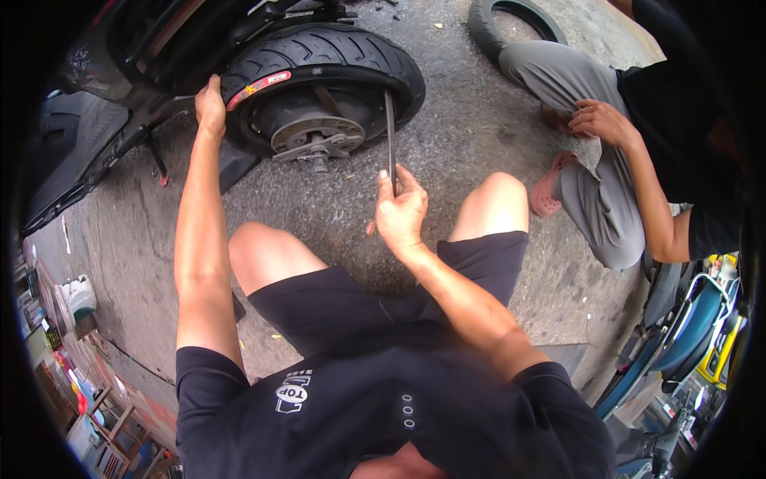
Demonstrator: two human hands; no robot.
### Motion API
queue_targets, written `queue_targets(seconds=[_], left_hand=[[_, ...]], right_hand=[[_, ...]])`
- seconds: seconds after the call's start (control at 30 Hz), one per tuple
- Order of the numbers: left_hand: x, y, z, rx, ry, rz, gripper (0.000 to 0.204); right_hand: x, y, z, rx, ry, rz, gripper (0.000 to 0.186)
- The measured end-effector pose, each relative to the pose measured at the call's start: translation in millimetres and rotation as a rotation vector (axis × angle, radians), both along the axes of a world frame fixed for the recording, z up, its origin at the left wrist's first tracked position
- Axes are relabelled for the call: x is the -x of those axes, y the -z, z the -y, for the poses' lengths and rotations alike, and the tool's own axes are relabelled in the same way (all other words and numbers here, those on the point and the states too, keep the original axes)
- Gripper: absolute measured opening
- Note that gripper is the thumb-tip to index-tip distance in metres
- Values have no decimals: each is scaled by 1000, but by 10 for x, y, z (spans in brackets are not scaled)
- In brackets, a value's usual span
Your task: The person uses tire levers to pry the tire bead off the rim of a motorcycle wheel. They repeatedly insert the levers between the tire and rim, working around the circumference to release the tire from the wheel.
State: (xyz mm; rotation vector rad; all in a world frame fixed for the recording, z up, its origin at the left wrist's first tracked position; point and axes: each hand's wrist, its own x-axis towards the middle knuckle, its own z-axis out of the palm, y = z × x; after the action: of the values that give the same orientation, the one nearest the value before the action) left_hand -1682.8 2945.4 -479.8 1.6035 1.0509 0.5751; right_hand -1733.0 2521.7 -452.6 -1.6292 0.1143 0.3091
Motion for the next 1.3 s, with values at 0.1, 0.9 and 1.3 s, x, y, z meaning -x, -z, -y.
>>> queue_targets(seconds=[0.1,0.9,1.3], left_hand=[[-3,-52,68,-2,-15,-24,58],[-173,-97,-3,-20,-60,-17,58],[-175,-30,-77,12,-97,-8,59]], right_hand=[[41,53,-48,-7,11,20,24],[-1214,1835,-331,546,-501,151,36],[-1718,1528,-274,1020,-593,192,22]])
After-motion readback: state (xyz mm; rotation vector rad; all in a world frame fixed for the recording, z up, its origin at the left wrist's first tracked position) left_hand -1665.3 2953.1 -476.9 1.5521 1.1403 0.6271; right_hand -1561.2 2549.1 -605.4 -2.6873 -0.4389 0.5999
